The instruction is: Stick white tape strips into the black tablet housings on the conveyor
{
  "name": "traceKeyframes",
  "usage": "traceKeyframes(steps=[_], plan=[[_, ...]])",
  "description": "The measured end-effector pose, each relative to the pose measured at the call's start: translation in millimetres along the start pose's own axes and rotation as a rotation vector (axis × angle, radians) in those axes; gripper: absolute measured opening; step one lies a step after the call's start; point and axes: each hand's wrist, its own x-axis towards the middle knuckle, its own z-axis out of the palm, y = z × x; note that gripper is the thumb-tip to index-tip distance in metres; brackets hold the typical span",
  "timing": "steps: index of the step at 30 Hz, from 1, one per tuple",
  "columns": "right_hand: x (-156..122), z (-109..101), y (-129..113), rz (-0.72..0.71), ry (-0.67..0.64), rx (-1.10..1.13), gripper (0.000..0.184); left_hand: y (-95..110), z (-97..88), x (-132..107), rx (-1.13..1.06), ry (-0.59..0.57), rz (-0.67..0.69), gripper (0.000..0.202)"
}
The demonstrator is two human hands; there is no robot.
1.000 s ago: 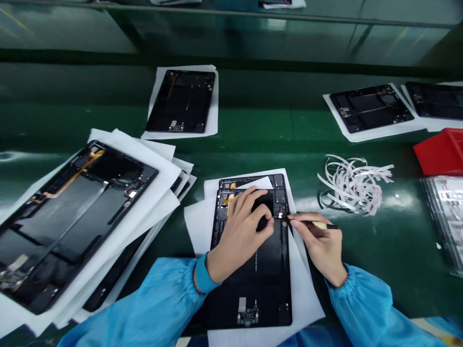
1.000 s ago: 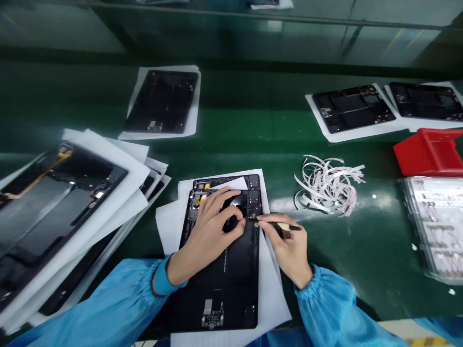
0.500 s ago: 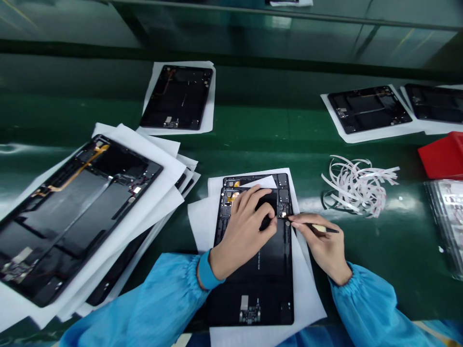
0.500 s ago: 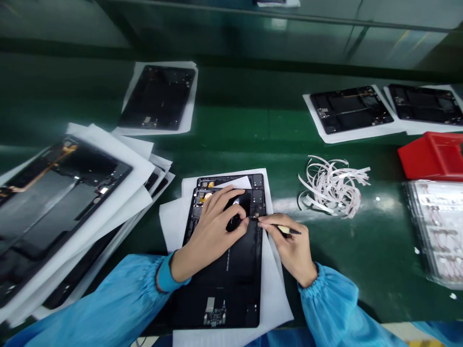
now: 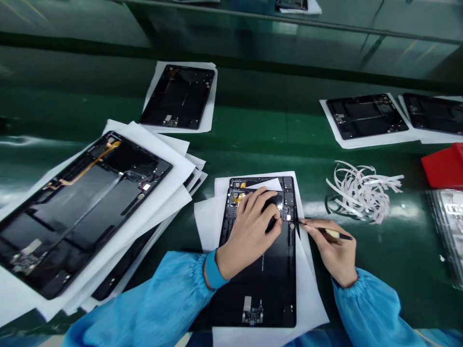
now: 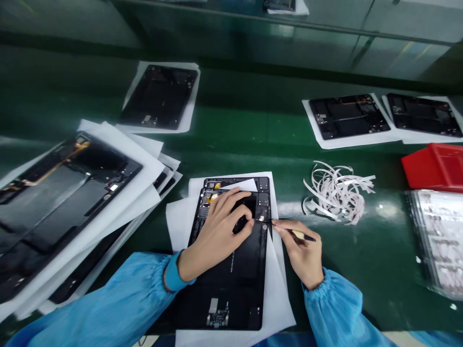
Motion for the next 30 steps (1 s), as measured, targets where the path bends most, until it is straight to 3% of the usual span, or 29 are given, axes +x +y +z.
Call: traceKeyframes(steps=[11,15,17,19,22,26,30], plan=[[-4,3,-3,-0.038,0.072,0.040,0.005,-2,2.9,0,-0.004,0.009,0.017,0.010],[0,-2,-19,-0.081,0.122,0.176,0.032,-2,-0.1,4,-0.064,0.001,-0.014,0.010],[6,2,-33,-0.097,0.027,0.074,0.036,-3,-9.9,1,-0.164,0.020,-0.043,0.011],[13,12,-47,-0.132,-0.128,-0.153,0.028,-5,-24.9,-9,-0.272,0.090,-0.087,0.014],[23,37,-56,-0.201,-0.344,-0.503,0.020,-11,-46.6,-38,-0.325,0.169,-0.173,0.007],[38,59,-51,-0.220,-0.505,-0.719,0.006,-16,-52.2,-85,-0.356,0.084,-0.280,0.009],[33,48,-67,-0.224,-0.502,-0.655,0.004,1,-45.0,-112,-0.550,-0.043,-0.380,0.014]])
